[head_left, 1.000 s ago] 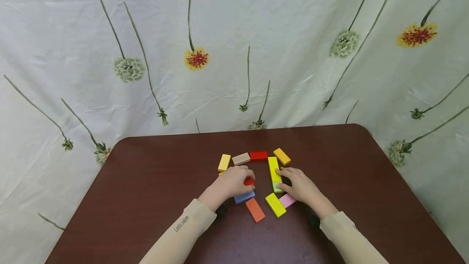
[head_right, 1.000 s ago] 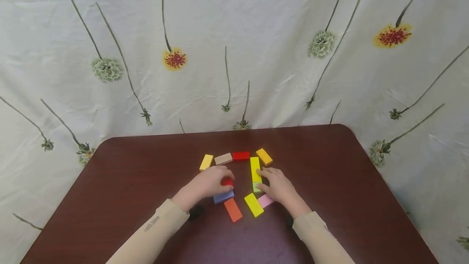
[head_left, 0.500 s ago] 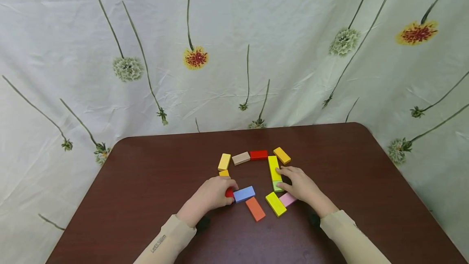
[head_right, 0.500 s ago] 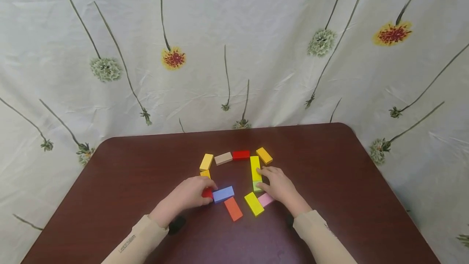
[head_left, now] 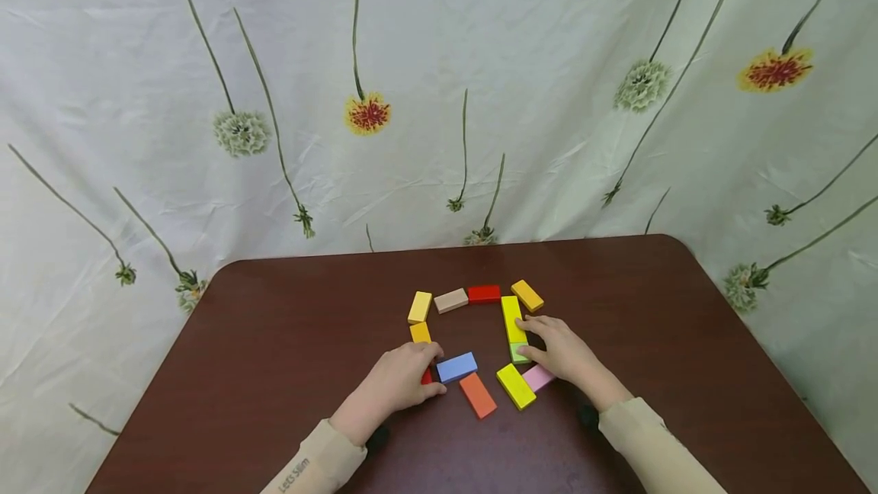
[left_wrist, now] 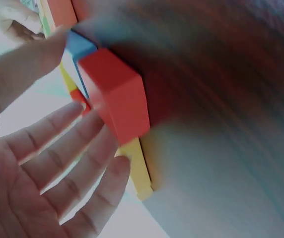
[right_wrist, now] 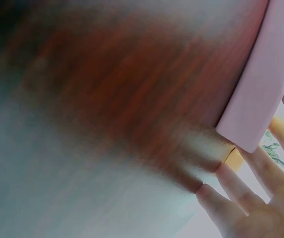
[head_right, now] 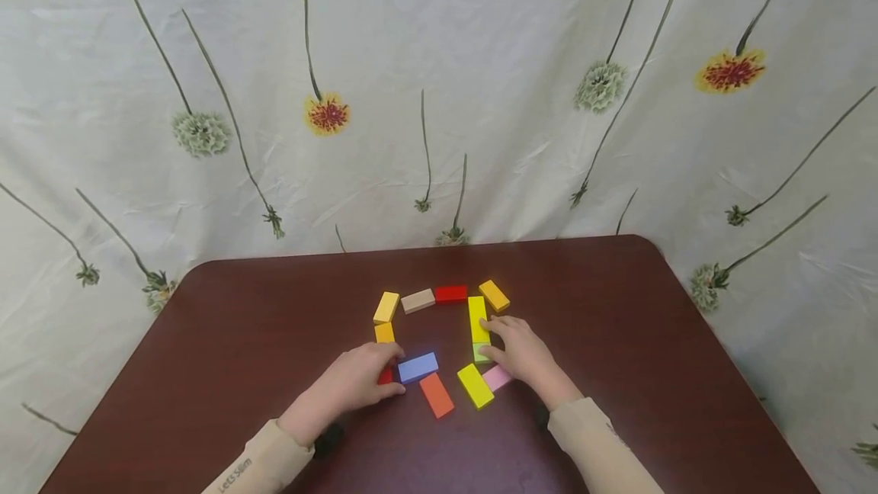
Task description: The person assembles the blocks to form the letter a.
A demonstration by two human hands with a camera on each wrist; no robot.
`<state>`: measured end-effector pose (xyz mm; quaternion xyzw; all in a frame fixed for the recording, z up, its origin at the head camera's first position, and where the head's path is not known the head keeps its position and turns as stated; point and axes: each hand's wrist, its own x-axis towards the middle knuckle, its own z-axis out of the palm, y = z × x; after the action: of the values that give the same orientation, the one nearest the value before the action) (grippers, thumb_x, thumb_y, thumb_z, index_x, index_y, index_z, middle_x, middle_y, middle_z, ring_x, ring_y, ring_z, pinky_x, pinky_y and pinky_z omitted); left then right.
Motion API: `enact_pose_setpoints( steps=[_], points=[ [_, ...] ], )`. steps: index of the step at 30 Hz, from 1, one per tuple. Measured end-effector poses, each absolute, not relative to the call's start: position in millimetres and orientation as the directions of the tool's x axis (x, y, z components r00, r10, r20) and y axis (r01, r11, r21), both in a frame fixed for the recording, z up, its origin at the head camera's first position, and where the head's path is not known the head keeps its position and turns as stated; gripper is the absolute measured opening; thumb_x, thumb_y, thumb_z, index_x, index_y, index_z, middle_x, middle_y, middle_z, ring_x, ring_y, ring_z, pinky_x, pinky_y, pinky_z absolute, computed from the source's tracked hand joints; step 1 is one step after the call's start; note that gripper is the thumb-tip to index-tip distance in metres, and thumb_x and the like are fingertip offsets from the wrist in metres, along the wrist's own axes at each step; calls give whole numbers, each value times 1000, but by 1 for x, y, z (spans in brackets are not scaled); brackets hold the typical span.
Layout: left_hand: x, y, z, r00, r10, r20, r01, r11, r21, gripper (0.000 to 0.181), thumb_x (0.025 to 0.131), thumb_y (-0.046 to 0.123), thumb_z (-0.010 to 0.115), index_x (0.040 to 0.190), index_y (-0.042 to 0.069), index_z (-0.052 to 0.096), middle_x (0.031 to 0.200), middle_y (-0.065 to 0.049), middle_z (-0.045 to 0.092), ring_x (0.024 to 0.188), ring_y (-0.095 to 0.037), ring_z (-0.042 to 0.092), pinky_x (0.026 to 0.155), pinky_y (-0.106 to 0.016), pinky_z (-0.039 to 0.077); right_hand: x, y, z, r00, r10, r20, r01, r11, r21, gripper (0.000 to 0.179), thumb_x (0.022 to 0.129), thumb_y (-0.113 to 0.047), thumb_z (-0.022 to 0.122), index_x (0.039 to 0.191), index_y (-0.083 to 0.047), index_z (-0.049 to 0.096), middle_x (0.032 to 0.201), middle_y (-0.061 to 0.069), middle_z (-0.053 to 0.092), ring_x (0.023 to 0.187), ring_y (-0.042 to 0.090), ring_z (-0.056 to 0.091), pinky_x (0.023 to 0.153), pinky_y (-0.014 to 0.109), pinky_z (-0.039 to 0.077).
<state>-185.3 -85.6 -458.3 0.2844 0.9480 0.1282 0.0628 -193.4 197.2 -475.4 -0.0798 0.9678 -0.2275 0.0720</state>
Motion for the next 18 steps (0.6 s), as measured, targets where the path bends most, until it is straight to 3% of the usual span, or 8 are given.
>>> enact_pose_setpoints(
  steps=[10, 18],
  points=[
    [-186, -64, -461, -773, 633, 28, 633, 769, 92, 36, 81, 27, 81, 111, 11, 70, 98, -2, 68, 86, -17, 62, 71, -31, 55, -192, 197, -474, -977, -187, -101, -121, 881, -457, 54, 89, -27, 73, 139, -11, 58, 143, 18, 53, 133, 39, 45, 104, 58, 43],
    [-195, -54, -461, -767, 642, 3, 639, 763, 98, 36, 80, 20, 82, 113, 12, 71, 101, -2, 69, 88, -17, 62, 72, -29, 56, -192, 196, -474, -978, -179, -108, -112, 884, -453, 54, 89, -28, 72, 139, -12, 57, 143, 17, 53, 134, 39, 45, 104, 58, 43]
  ],
)
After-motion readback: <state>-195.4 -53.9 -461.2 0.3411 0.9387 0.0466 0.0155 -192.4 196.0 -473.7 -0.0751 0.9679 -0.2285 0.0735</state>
